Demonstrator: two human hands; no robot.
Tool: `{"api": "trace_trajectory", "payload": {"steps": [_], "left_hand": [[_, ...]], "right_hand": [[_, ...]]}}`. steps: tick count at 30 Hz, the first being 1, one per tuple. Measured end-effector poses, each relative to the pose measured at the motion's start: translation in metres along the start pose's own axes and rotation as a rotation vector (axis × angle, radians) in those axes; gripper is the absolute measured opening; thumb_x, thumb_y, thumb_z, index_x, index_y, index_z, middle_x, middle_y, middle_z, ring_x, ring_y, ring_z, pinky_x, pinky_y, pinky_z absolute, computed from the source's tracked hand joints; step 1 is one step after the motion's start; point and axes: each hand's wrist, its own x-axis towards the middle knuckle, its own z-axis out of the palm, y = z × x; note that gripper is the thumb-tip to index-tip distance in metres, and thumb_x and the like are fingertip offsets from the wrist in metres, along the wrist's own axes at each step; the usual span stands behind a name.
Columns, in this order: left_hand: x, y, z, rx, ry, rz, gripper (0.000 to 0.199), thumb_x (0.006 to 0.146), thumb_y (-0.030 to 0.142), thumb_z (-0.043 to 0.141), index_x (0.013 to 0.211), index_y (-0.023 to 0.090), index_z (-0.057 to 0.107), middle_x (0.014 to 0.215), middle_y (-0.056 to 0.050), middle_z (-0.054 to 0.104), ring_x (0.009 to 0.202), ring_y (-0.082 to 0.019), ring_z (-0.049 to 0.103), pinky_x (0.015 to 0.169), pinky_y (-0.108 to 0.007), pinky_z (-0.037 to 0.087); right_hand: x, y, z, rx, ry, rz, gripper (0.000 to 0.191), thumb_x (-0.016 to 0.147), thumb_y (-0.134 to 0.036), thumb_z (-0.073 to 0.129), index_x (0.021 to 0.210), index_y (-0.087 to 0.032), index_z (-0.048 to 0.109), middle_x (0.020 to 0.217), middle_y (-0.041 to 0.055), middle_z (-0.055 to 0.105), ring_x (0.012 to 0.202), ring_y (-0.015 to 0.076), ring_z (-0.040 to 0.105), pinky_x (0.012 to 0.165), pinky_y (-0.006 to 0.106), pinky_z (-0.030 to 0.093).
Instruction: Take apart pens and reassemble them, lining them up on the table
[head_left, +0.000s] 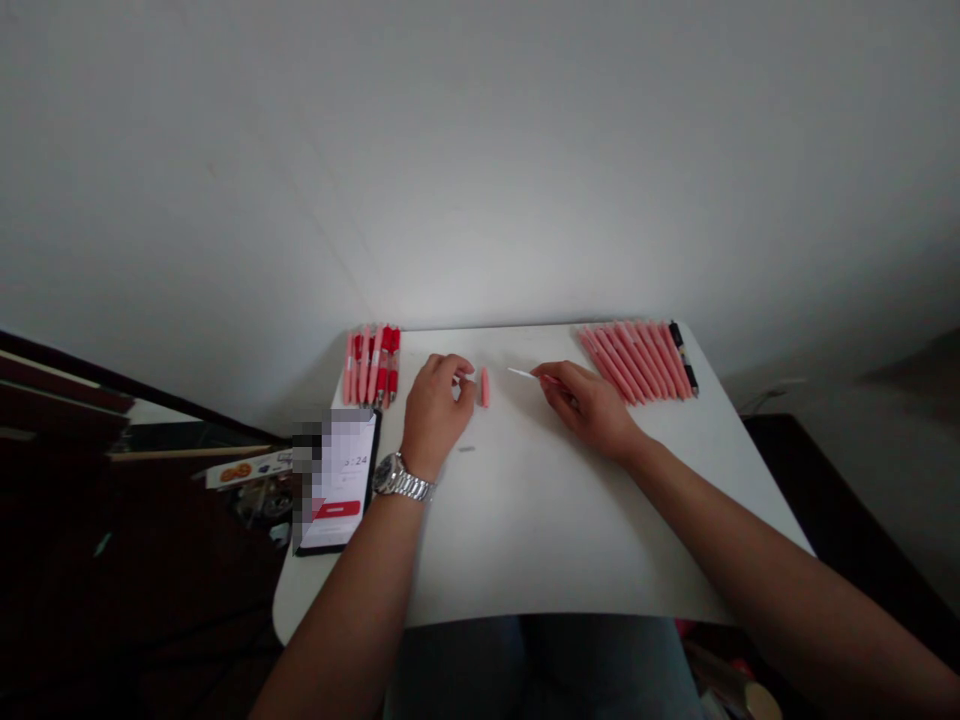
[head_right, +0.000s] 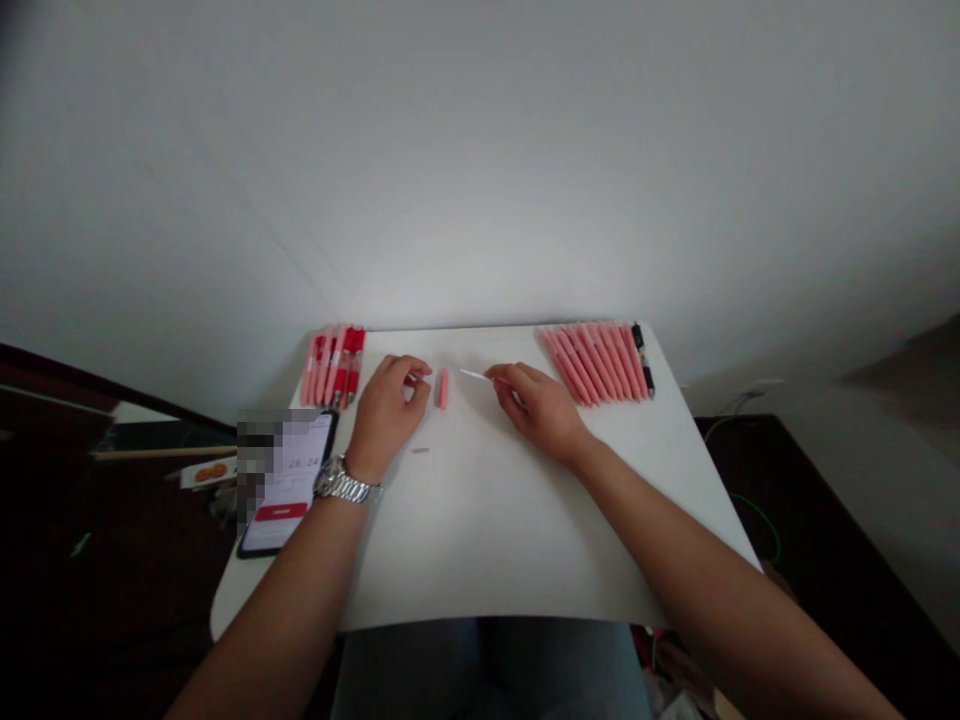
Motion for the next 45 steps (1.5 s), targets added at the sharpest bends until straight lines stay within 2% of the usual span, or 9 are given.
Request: {"api": "trace_trajectory", "payload": {"steps": [5, 9, 13, 17, 23, 27, 34, 39, 45], "left_hand": [[-0.014, 0.036, -0.015, 0.053, -0.289, 0.247, 0.008, 0.095, 0.017, 0.053, 0.099, 0.022, 0.057, 0.098, -0.004, 0.061, 0.094, -0.020, 0.061, 0.088, -0.036, 0.051], [-0.066, 0.059, -0.018, 0.208, -0.446, 0.456, 0.014, 0.099, 0.034, 0.055, 0.103, 0.021, 0.057, 0.103, -0.007, 0.062, 0.096, -0.025, 0.060, 0.087, -0.043, 0.049], [-0.116, 0.056, -0.014, 0.269, -0.547, 0.620, 0.012, 0.097, 0.033, 0.058, 0.095, 0.021, 0.057, 0.096, -0.003, 0.063, 0.089, -0.022, 0.059, 0.082, -0.040, 0.048], [-0.120, 0.041, -0.014, 0.334, -0.511, 0.565, 0.010, 0.099, 0.029, 0.053, 0.098, 0.020, 0.057, 0.100, -0.005, 0.063, 0.092, -0.023, 0.059, 0.086, -0.041, 0.046], [-0.088, 0.029, -0.014, 0.414, -0.443, 0.559, 0.014, 0.101, 0.030, 0.050, 0.099, 0.019, 0.058, 0.100, -0.006, 0.062, 0.092, -0.024, 0.057, 0.089, -0.042, 0.046], [-0.064, 0.023, -0.012, 0.483, -0.356, 0.458, 0.017, 0.103, 0.027, 0.044, 0.100, 0.018, 0.059, 0.100, -0.009, 0.061, 0.094, -0.026, 0.056, 0.086, -0.043, 0.045], [-0.039, 0.010, -0.042, 0.272, -0.240, 0.217, 0.018, 0.104, 0.026, 0.039, 0.104, 0.020, 0.056, 0.104, -0.008, 0.060, 0.097, -0.024, 0.057, 0.091, -0.041, 0.046], [-0.049, -0.007, -0.067, 0.164, -0.306, 0.080, 0.014, 0.100, 0.032, 0.050, 0.107, 0.022, 0.055, 0.104, -0.005, 0.058, 0.095, -0.022, 0.060, 0.086, -0.038, 0.048], [-0.065, -0.011, -0.073, 0.196, -0.482, 0.068, 0.010, 0.093, 0.031, 0.060, 0.096, 0.022, 0.057, 0.098, -0.004, 0.059, 0.092, -0.022, 0.060, 0.084, -0.037, 0.047]], "right_hand": [[0.000, 0.000, 0.000, 0.023, 0.001, 0.019, 0.024, 0.105, -0.033, 0.045, 0.121, -0.024, 0.062, 0.106, 0.0091, 0.071, 0.089, 0.0208, 0.067, 0.075, 0.032, 0.052], [0.001, 0.000, -0.001, 0.033, 0.007, 0.028, 0.026, 0.105, -0.034, 0.044, 0.121, -0.024, 0.062, 0.105, 0.0090, 0.071, 0.090, 0.0214, 0.067, 0.076, 0.033, 0.052], [0.001, 0.001, 0.000, 0.036, 0.004, 0.032, 0.026, 0.105, -0.035, 0.045, 0.121, -0.023, 0.062, 0.106, 0.0091, 0.071, 0.087, 0.0205, 0.067, 0.074, 0.031, 0.051], [0.000, 0.001, 0.000, 0.034, 0.003, 0.043, 0.026, 0.105, -0.035, 0.045, 0.121, -0.022, 0.062, 0.105, 0.0096, 0.071, 0.085, 0.0202, 0.067, 0.072, 0.031, 0.051], [0.001, 0.002, 0.000, 0.038, 0.021, 0.037, 0.026, 0.105, -0.035, 0.045, 0.120, -0.022, 0.062, 0.105, 0.0094, 0.072, 0.085, 0.0200, 0.067, 0.073, 0.032, 0.051], [0.001, 0.003, 0.000, 0.046, 0.024, 0.035, 0.026, 0.105, -0.035, 0.045, 0.120, -0.023, 0.062, 0.106, 0.0095, 0.072, 0.087, 0.0202, 0.067, 0.074, 0.032, 0.052], [0.000, 0.006, 0.001, 0.044, 0.015, 0.045, 0.026, 0.105, -0.036, 0.045, 0.120, -0.023, 0.062, 0.105, 0.0096, 0.072, 0.082, 0.0196, 0.067, 0.073, 0.033, 0.053], [0.001, 0.005, 0.001, 0.031, 0.011, 0.044, 0.026, 0.105, -0.035, 0.045, 0.119, -0.022, 0.062, 0.101, 0.0093, 0.072, 0.079, 0.0190, 0.066, 0.070, 0.031, 0.051], [0.001, 0.004, 0.000, 0.034, 0.008, 0.048, 0.027, 0.105, -0.037, 0.044, 0.119, -0.022, 0.062, 0.100, 0.0090, 0.072, 0.076, 0.0186, 0.064, 0.069, 0.031, 0.051]]}}
